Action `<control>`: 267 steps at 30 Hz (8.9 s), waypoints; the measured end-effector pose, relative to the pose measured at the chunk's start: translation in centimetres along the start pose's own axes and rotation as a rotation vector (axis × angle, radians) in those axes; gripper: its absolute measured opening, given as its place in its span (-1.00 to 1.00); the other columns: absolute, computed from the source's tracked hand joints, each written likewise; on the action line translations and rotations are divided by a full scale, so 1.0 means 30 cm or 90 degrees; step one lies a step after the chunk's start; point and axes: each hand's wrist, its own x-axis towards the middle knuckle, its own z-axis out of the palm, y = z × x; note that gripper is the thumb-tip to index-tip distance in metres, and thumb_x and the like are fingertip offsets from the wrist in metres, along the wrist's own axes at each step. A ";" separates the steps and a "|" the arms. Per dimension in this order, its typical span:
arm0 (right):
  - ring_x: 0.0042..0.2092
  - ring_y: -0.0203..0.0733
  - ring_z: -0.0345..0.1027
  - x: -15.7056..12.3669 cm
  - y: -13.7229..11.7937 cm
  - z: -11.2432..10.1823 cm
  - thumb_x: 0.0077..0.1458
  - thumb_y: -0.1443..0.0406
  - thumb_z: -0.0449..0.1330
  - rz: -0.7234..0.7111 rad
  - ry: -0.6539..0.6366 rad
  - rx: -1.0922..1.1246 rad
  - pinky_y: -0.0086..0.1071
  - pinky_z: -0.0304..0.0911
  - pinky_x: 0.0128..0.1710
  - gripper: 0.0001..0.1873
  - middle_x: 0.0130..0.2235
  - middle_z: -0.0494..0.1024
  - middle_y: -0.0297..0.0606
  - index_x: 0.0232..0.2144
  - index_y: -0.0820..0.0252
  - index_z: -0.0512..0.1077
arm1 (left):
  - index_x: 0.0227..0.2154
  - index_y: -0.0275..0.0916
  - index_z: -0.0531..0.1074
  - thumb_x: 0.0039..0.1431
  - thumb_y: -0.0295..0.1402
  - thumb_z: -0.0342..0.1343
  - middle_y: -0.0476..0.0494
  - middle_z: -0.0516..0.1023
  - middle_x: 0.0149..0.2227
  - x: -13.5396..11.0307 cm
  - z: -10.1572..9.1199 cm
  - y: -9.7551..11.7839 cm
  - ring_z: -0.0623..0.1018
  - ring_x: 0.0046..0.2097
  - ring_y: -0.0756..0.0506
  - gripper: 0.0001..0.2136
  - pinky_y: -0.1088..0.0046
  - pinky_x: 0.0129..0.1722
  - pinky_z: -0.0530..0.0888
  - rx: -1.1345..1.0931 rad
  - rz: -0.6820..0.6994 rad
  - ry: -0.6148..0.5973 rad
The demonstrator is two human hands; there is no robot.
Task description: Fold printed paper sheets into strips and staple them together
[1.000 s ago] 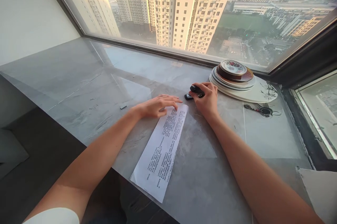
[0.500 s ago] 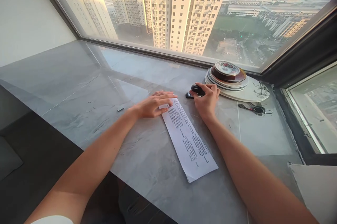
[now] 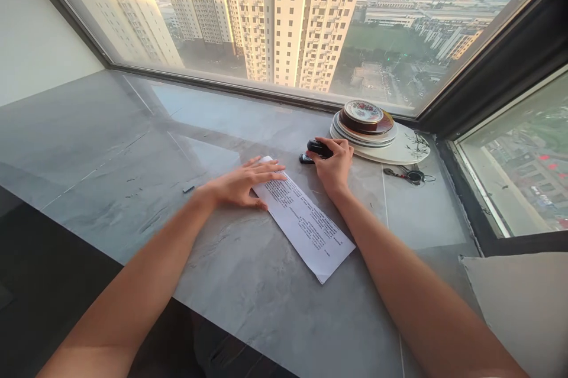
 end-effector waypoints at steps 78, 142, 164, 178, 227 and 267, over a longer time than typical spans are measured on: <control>0.05 0.11 0.24 0.030 0.077 0.000 -0.06 0.28 0.31 0.098 0.152 0.022 0.02 0.12 0.13 -0.62 -0.08 0.49 -0.17 -0.11 0.03 0.63 | 0.08 0.10 0.55 0.28 -0.17 0.20 -0.06 0.44 0.25 -0.088 -0.078 -0.030 0.40 0.25 -0.24 -0.68 0.05 0.29 0.27 0.016 -0.112 0.065; -0.45 -0.19 0.31 -0.001 -0.018 -0.020 0.21 0.24 0.09 -0.045 -0.082 0.175 -0.32 0.19 -0.31 -0.54 -0.62 0.44 -0.32 -0.72 0.14 0.41 | 0.24 -0.08 0.32 0.36 -0.12 0.03 -0.22 0.26 0.08 0.014 0.053 0.015 0.55 -0.09 -0.22 -0.57 0.10 0.00 0.50 0.096 -0.451 0.189; -0.52 -0.24 0.21 0.000 -0.021 -0.021 0.18 0.25 0.10 -0.028 -0.077 0.187 -0.33 0.17 -0.40 -0.57 -0.64 0.39 -0.34 -0.72 0.15 0.41 | -0.13 0.02 0.64 0.20 -0.24 0.30 -0.09 0.50 0.17 -0.064 -0.083 0.045 0.48 0.19 -0.23 -0.82 0.10 0.26 0.35 -0.139 -0.003 0.010; -0.51 -0.23 0.24 -0.001 -0.014 -0.022 0.21 0.22 0.09 -0.038 -0.082 0.175 -0.32 0.20 -0.41 -0.55 -0.63 0.41 -0.31 -0.70 0.16 0.42 | -0.15 0.14 0.64 0.00 -0.19 0.41 0.01 0.46 0.23 -0.052 -0.057 0.041 0.41 0.28 -0.31 -0.70 0.05 0.25 0.38 -0.135 -0.133 -0.052; -0.09 -0.03 0.57 -0.045 -0.080 -0.052 0.29 0.08 0.15 -0.304 -0.313 0.211 -0.09 0.30 0.13 -0.66 -0.15 0.71 -0.23 -0.41 0.05 0.60 | 0.22 0.19 0.43 0.27 0.10 0.08 -0.15 0.32 0.29 -0.047 -0.016 0.029 0.30 0.25 -0.40 -0.51 -0.09 0.22 0.27 0.144 -0.299 0.025; -0.19 -0.09 0.45 -0.027 -0.047 0.004 0.32 0.14 0.22 -0.365 -0.171 0.146 -0.14 0.28 -0.08 -0.80 -0.23 0.67 -0.28 -0.26 0.01 0.62 | 0.01 0.04 0.60 0.41 -0.31 0.08 -0.16 0.48 0.15 0.035 0.078 0.135 0.53 0.08 -0.22 -0.75 0.12 0.07 0.49 0.253 -0.088 0.147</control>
